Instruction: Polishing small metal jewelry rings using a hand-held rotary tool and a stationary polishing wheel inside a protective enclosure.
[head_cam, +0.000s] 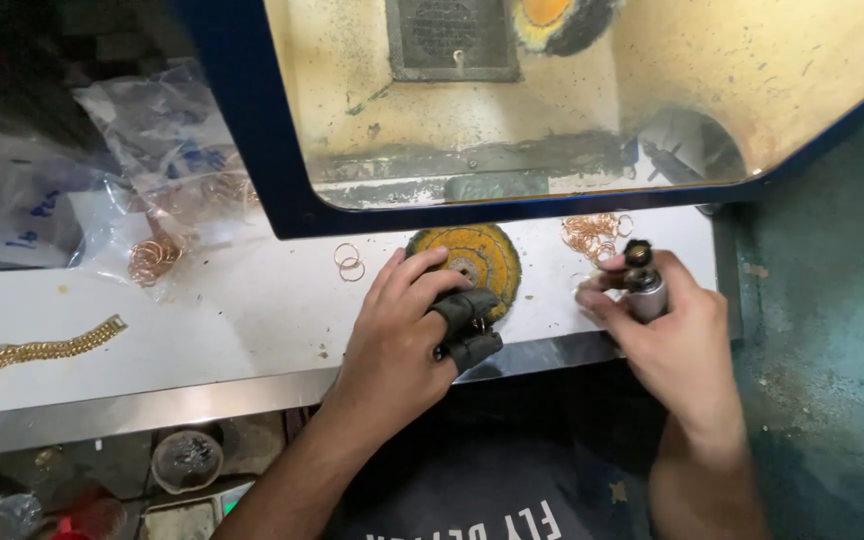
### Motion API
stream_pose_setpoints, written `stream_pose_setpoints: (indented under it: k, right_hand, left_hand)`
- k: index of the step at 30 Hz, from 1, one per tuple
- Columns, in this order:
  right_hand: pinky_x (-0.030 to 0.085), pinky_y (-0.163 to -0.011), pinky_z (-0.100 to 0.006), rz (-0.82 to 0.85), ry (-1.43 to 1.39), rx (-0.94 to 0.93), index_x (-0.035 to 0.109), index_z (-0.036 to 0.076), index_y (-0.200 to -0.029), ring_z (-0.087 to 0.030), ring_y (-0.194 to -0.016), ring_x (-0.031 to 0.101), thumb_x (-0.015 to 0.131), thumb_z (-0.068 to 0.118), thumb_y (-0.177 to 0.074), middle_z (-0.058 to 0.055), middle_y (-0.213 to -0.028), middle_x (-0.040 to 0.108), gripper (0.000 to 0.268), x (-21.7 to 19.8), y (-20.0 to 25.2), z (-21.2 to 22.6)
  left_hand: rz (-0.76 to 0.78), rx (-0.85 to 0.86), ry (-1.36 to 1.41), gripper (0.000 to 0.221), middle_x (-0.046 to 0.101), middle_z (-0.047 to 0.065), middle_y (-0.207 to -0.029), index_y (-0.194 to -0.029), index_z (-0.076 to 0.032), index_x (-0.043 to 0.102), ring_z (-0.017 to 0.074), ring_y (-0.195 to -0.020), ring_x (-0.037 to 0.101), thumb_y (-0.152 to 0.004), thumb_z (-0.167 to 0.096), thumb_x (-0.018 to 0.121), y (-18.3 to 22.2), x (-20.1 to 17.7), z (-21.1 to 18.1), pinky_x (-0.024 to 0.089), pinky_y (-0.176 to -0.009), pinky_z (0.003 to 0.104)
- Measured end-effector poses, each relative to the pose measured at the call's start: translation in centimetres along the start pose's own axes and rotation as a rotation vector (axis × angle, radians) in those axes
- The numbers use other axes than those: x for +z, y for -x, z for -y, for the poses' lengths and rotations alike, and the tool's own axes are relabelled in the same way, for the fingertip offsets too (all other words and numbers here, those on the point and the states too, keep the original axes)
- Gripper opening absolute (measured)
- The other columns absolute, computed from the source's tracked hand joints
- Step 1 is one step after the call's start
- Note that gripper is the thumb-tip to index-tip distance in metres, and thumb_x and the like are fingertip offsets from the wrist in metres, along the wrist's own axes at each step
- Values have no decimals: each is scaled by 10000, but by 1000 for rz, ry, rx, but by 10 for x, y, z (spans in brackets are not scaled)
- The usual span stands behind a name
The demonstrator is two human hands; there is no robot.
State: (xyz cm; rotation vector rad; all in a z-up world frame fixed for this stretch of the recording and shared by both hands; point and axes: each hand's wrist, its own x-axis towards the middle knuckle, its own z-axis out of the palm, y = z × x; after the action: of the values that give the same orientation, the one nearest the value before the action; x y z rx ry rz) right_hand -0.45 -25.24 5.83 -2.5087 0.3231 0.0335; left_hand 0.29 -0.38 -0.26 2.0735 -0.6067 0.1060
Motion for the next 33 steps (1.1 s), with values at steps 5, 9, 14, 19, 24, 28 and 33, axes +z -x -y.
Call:
stream_pose_setpoints:
  k: [5,9,14,19,24,28,33]
  right_hand:
    - [580,-763,-280,104,-38,-226,672,65,-1113,-125,-794,758,859,229,-816,-39,-969,806,388,34,13,13]
    - [542,-602,-340,124,92,-264,667,116,-1124,-203,-592,708,847,364,-827,-56,-819,773,427,47,18,16]
    - [552,-672,-302,134,-2,-260,673,108,-1057,-167,-733,755,864,305,-806,-21,-892,796,372,43,23,19]
    - [585,-667,-264,152,-72,-282,682,105,-1014,-121,-756,772,857,264,-802,-11,-879,805,318,41,27,22]
    - [525,-624,-285,201,-22,-209,690,140,-1038,-130,-637,699,847,328,-817,18,-828,783,330,46,22,22]
    - [497,-571,-327,229,48,-175,664,139,-1066,-170,-551,631,852,378,-806,-24,-801,763,401,46,17,24]
    - [385,-486,-269,412,67,9,636,210,-1073,-127,-372,391,862,405,-807,-27,-464,512,400,38,9,28]
  left_hand:
    - [16,6,-4,177,652,71,-1203,-935,19,749,376,-1345,517,-802,-96,760,4,0,2,288,-1210,618]
    - [27,10,2,228,644,91,-1218,-956,40,749,385,-1349,509,-736,6,696,5,-1,3,288,-1213,634]
    - [21,19,-9,229,650,103,-1214,-945,45,746,389,-1347,510,-725,17,695,4,-2,3,290,-1214,635]
    - [5,20,-6,233,655,98,-1209,-985,26,754,385,-1340,520,-756,-8,725,5,0,4,299,-1209,632]
    - [32,16,-27,278,649,95,-1204,-1003,22,750,382,-1345,512,-729,27,706,4,-1,3,300,-1207,634]
    - [36,23,-24,315,644,100,-1212,-980,42,745,385,-1355,503,-678,72,663,5,-2,3,290,-1218,633]
    - [38,16,-30,250,646,104,-1219,-900,45,753,394,-1358,503,-662,57,677,5,-1,2,297,-1210,632]
